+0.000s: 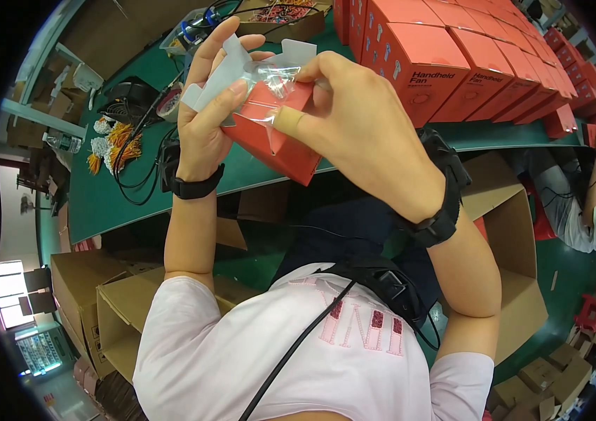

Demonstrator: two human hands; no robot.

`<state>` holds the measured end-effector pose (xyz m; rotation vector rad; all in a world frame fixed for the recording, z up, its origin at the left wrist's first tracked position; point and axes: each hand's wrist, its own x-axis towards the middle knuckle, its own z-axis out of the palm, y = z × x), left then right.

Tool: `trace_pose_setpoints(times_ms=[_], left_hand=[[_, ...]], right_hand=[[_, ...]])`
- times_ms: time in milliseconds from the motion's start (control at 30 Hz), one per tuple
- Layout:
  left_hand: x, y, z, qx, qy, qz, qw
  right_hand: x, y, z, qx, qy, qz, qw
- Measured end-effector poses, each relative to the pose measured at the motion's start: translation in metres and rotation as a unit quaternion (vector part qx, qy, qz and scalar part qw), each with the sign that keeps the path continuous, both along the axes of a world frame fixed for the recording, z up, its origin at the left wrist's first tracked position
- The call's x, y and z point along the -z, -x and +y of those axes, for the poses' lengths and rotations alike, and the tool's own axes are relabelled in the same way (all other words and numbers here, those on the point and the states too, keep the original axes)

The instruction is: Packing small product boxes into a larger cardboard shipping container in a factory setting.

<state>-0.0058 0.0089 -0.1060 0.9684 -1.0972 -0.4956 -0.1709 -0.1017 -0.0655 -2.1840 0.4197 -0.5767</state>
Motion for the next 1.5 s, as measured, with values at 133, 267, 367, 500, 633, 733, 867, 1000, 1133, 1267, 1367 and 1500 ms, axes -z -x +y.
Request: trace_pose_setpoints(times_ms=[133, 267, 367, 500, 633, 733, 867, 1000, 1133, 1267, 1367, 1500], left_hand=[[0.003, -0.002, -0.003, 0.029, 0.011, 0.03, 0.999], [0.002, -0.005, -0.001, 0.052, 0.004, 0.044, 0.998], [0.002, -0.006, -0.002, 0.049, -0.001, 0.038, 0.998], [0.001, -0.004, -0.003, 0.057, -0.002, 0.026, 0.998], [0.002, -0.004, -0.004, 0.061, -0.015, -0.006, 0.998], [0.003, -0.01, -0.003, 0.086, -0.017, -0.021, 0.996], [0.0, -0.016, -0.003, 0.074, -0.051, -0.004, 0.996], [-0.006, -0.013, -0.007, 0.119, -0.066, 0.002, 0.991], [-0.011, -0.009, -0.004, 0.126, -0.079, 0.013, 0.989], [-0.014, -0.008, -0.001, 0.106, -0.098, 0.01, 0.989], [-0.012, -0.012, -0.001, 0.124, -0.085, 0.024, 0.988], [-0.013, -0.013, -0.002, 0.114, -0.083, 0.024, 0.99]], right_hand=[[0.006, 0.006, -0.012, -0.021, -0.054, -0.021, 0.998], [0.007, 0.006, -0.024, -0.094, -0.188, -0.034, 0.977], [0.015, 0.005, -0.03, -0.133, -0.244, -0.075, 0.958], [0.027, 0.011, -0.036, -0.159, -0.28, -0.11, 0.941], [-0.004, 0.019, -0.02, -0.086, -0.094, -0.036, 0.991], [-0.021, 0.02, -0.018, -0.053, -0.019, 0.117, 0.992], [0.019, 0.02, -0.026, -0.156, -0.242, -0.053, 0.956], [0.044, 0.021, -0.03, -0.197, -0.287, -0.198, 0.916], [-0.002, 0.024, -0.028, -0.141, -0.119, -0.041, 0.982], [-0.03, 0.017, -0.013, -0.074, 0.014, 0.1, 0.992], [-0.014, 0.013, -0.018, -0.12, -0.174, 0.059, 0.976], [0.011, 0.017, -0.034, -0.164, -0.265, -0.089, 0.946]])
